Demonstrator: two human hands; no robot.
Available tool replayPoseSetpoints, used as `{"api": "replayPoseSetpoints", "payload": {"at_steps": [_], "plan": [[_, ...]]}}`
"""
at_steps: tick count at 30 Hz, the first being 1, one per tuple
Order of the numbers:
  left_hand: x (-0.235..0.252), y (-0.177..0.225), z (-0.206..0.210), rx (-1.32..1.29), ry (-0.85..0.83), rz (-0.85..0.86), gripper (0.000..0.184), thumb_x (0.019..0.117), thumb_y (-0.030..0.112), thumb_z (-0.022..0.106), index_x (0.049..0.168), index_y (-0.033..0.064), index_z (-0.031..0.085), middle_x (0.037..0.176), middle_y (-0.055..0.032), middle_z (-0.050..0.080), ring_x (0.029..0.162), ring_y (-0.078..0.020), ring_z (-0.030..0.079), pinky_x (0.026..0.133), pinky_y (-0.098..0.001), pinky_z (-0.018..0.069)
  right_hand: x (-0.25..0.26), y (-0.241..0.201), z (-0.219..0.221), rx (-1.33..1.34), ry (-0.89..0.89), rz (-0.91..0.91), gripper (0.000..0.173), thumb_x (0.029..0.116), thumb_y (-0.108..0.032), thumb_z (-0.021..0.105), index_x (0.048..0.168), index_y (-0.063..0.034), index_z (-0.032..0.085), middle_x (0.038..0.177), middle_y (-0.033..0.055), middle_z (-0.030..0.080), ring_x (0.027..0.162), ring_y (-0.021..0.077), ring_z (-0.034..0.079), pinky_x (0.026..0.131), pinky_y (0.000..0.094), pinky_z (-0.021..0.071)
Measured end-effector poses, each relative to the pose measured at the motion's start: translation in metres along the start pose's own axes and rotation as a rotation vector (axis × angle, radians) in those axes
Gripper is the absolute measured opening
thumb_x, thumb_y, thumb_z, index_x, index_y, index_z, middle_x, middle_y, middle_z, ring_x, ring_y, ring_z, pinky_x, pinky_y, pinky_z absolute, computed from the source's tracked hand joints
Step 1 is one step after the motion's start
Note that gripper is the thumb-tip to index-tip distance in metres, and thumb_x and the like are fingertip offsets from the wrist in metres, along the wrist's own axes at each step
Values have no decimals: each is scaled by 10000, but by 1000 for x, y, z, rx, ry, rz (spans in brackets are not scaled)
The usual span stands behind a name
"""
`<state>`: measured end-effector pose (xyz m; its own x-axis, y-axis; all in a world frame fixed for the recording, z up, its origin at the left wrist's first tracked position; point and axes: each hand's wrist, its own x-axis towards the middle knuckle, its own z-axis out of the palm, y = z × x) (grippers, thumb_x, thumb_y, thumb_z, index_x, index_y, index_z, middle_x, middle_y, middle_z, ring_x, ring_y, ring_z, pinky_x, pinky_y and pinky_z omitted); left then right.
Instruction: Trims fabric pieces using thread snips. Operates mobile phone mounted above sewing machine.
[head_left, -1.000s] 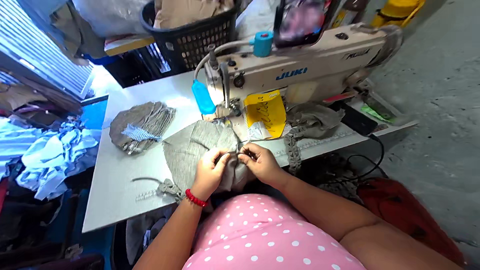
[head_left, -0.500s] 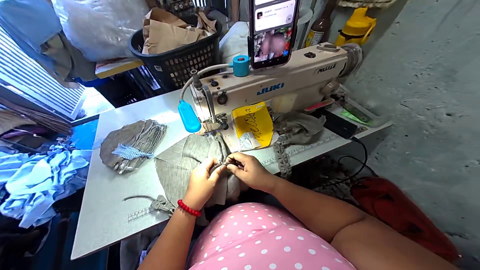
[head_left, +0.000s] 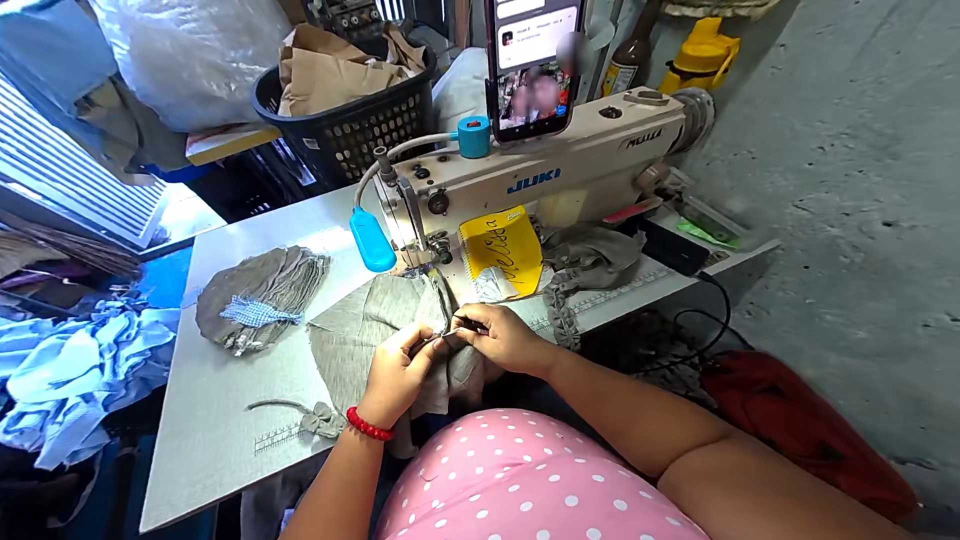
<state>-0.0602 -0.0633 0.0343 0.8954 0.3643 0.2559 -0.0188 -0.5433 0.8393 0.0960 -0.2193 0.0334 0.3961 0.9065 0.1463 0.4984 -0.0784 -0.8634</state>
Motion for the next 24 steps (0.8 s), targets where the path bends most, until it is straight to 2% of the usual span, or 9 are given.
{"api": "replayPoseSetpoints", "payload": {"at_steps": [6, 8, 9, 10, 11, 12, 13, 16, 24], "plan": [[5, 6, 9, -178, 51, -172, 90, 979, 118, 653, 979, 61, 722, 963, -1, 675, 902, -56, 638, 835, -269, 542, 6, 9, -2, -7, 119, -10, 149, 979, -154, 660, 1070, -38, 683, 986, 102, 673, 836, 179, 639, 749, 386, 555], [3, 6, 15, -265, 105, -208, 108, 1005, 110, 630, 996, 49, 719, 980, -19, 691, 889, -70, 653, 811, -277, 559, 0, 5, 0, -142, 260, 14, 333, 960, -265, 722, 1184, -28, 656, 1115, 177, 647, 947, 296, 660, 788, 508, 570], [3, 7, 18, -299, 132, -220, 122, 1016, 119, 620, 995, 51, 718, 967, -22, 699, 867, -75, 659, 790, -280, 565, -6, 0, 0, -160, 318, 12, 399, 988, -332, 681, 1233, -20, 634, 1151, 188, 644, 972, 304, 667, 792, 513, 578], [4, 8, 19, -320, 151, -233, 135, 1023, 131, 614, 994, 52, 720, 954, -22, 703, 850, -77, 661, 778, -282, 567, -12, -8, -1, -110, 340, 11, 412, 1035, -375, 585, 1260, -31, 620, 1122, 145, 652, 944, 243, 659, 777, 447, 575], [3, 10, 20, -330, 160, -253, 147, 1028, 143, 608, 996, 53, 720, 944, -21, 702, 836, -77, 658, 768, -282, 564, -21, -17, -1, 27, 315, 31, 404, 1075, -395, 470, 1260, -68, 620, 1003, 59, 642, 815, 139, 615, 692, 337, 543], [3, 11, 20, -333, 163, -273, 155, 1031, 153, 608, 999, 56, 724, 936, -20, 704, 819, -76, 657, 752, -277, 561, -29, -26, 2, 227, 244, 73, 425, 1093, -434, 367, 1217, -120, 626, 826, -38, 585, 630, 42, 508, 556, 223, 443], [2, 12, 21, -336, 164, -286, 156, 1028, 157, 612, 995, 61, 730, 924, -17, 706, 797, -73, 654, 727, -270, 558, -36, -35, 3, 456, 122, 138, 476, 1100, -465, 303, 1177, -134, 636, 732, -76, 548, 545, 4, 443, 495, 175, 377], [1, 17, 23, -347, 160, -280, 162, 1029, 145, 607, 973, 55, 730, 884, -23, 700, 745, -80, 645, 674, -263, 553, -41, -43, 12, 815, -120, 324, 492, 1103, -315, 220, 1085, -75, 649, 645, -78, 514, 485, -10, 401, 458, 150, 335], [-1, 23, 25, -333, 186, -235, 174, 1037, 139, 598, 959, 55, 729, 852, -19, 699, 730, -73, 642, 662, -247, 542, -30, -29, 23, 794, 34, 411, 435, 1133, -306, 269, 1081, -70, 630, 639, -43, 499, 469, 9, 387, 447, 157, 334]]}}
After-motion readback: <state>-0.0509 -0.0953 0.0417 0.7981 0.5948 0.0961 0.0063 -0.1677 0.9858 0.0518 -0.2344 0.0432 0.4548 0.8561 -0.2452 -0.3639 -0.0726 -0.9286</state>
